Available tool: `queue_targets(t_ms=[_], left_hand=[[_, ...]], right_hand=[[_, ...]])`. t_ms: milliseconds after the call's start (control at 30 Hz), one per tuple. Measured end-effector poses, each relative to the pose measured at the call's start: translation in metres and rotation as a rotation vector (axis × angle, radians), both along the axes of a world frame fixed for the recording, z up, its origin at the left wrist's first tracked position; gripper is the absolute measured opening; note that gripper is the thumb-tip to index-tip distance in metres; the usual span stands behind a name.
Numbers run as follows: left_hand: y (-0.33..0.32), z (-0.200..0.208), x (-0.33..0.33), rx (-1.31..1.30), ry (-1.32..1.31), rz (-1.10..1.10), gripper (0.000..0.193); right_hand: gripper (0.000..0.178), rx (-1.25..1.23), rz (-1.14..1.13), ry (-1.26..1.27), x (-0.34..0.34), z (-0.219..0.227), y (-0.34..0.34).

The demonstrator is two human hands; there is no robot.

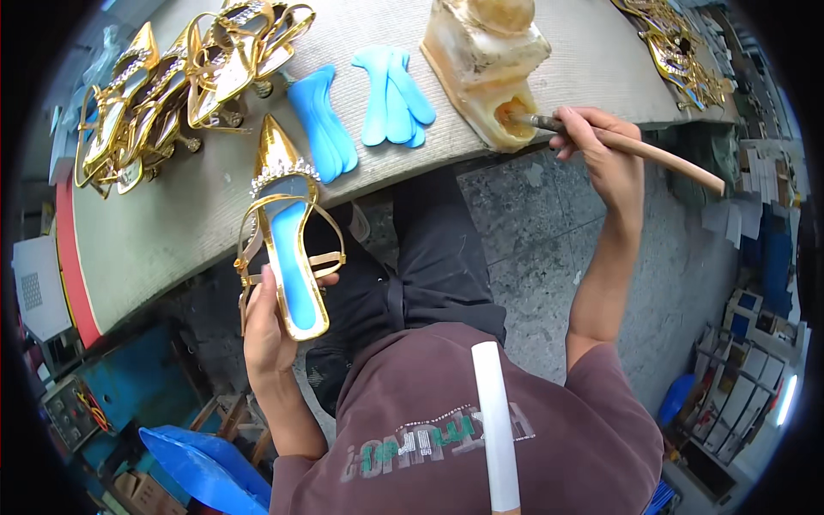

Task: The person applies adhesive to high-heeled shoes with a brush, attaches insole pads inside them, smooths them down using a wooden rod, and brushes adhesive over the insoles.

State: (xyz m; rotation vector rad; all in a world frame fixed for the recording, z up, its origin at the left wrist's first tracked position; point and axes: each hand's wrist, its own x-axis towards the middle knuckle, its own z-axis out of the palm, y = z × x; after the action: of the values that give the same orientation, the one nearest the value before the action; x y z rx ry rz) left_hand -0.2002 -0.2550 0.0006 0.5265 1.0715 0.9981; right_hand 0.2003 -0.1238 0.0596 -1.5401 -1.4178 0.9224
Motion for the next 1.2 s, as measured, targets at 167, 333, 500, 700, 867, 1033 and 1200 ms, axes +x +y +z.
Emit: queue_targets(t_ms=[167,333,500,700,867,1033,1200], left_hand=[[0.013,-0.006,0.015,0.048,0.004,0.133,0.065],[0.005,-0.018,0.018,0.125,0.002,0.214,0.064],[-0.002,-0.039,0.023,0.164,-0.011,0.282,0.066],[0.013,-0.014,0.040,0.176,-0.028,0.305,0.067],[0.016,-0.001,0.046,0.137,-0.014,0.392,0.052],[0.013,-0.024,0.032,0.302,0.191,0.284,0.057],[0.017,-0.025,0.014,0.374,0.185,0.180,0.056]], right_hand=[[0.023,0.257,-0.046,0.028,0.025,0.060,-0.035],[0.024,0.022,0.043,-0.123,0.029,0.038,-0.033],[0.038,0.367,-0.208,0.094,0.086,0.032,-0.031],[0.023,0.703,0.338,0.229,-0.071,0.013,-0.068],[0.015,0.741,0.380,-0.039,-0.221,-0.026,-0.047],[0.025,0.506,0.300,0.030,-0.234,-0.060,-0.031],[0.015,0.264,0.324,0.055,-0.227,-0.024,-0.045]])
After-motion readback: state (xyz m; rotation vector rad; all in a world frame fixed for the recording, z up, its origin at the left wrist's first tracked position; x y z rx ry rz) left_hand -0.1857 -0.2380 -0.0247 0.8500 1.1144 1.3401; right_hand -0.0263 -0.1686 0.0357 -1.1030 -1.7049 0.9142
